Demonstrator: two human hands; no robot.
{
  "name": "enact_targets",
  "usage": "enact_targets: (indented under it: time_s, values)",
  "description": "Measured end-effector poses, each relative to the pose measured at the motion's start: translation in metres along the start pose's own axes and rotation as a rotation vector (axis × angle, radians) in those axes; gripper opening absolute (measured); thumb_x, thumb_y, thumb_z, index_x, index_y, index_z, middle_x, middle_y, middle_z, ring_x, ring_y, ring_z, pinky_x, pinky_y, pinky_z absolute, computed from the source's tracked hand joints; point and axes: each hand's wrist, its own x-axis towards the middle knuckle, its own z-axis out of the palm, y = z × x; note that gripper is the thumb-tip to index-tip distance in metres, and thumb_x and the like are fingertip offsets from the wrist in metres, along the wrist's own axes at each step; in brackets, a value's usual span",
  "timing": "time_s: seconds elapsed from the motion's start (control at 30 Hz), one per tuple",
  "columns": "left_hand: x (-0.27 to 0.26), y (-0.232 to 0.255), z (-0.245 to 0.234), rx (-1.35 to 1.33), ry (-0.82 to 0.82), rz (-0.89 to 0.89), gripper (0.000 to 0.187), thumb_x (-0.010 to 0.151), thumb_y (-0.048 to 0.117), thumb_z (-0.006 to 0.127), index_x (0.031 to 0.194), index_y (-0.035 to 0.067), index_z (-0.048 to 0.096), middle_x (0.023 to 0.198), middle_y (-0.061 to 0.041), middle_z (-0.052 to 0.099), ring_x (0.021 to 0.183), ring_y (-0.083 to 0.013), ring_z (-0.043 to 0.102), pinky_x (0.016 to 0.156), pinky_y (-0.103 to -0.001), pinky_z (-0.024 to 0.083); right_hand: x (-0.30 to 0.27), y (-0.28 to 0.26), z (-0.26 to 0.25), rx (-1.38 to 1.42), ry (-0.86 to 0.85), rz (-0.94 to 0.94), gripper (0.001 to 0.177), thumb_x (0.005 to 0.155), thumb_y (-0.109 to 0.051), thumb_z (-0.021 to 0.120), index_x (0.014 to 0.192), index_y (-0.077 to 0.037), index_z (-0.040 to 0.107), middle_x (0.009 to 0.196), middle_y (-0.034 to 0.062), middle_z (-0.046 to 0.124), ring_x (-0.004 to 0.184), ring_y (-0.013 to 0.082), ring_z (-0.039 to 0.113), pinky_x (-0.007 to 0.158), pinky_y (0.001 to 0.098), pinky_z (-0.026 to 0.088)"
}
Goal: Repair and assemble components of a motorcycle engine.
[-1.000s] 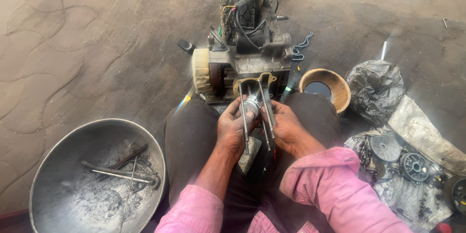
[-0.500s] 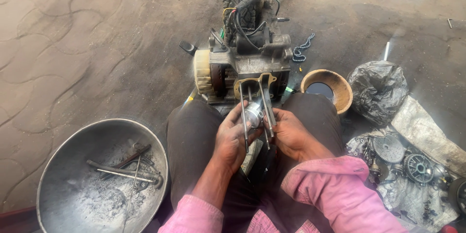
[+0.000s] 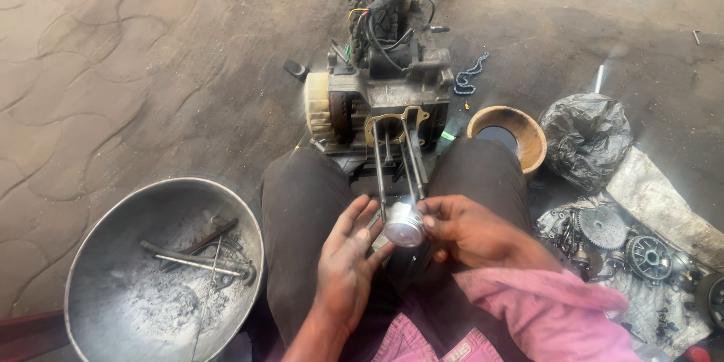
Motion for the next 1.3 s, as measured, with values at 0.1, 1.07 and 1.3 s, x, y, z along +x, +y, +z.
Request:
enact_targets:
  time_s: [0.1,1.07,1.3]
  values:
    - [-0.02,-0.007,-0.005,0.135,0.081,0.114,0.059,0.092,0.015,0.051,0.148,-0.001,0.042,0.15,-0.019,0.051,0.138,-0.03,0.053,0.106,-0.044,0.049,-0.024,0.005,0.011,0.041,-0.042,-0.005,0.019,0.1,-0.014,0.059,0.114,0.0,0.065,0.092,0.0081,0.069,0.074,0.0147,0.06,0.059,0.0283,0.049]
    - [-0.096,0.035,0.045,1.064,-0.192,0.877,0.046,0.072,0.017,0.088,0.114,0.002,0.074,0.096,-0.008,0.068,0.091,-0.0193,0.067,0.079,-0.035,0.056,-0.073,0.039,0.064,0.379,-0.323,-0.098,0.03,0.086,-0.004,0.082,0.11,-0.001,0.065,0.097,0.007,0.069,0.087,0.014,0.069,0.071,0.0278,0.055]
    - [-0.101,0.038,0.049,1.121,-0.136,0.943,0.04,0.076,0.017,0.09,0.111,0.004,0.076,0.094,-0.006,0.068,0.089,-0.0189,0.068,0.079,-0.035,0.055,-0.072,0.046,0.064,0.349,-0.381,-0.125,0.024,0.091,-0.003,0.081,0.109,0.0,0.065,0.099,0.0076,0.069,0.088,0.0143,0.068,0.073,0.0281,0.055]
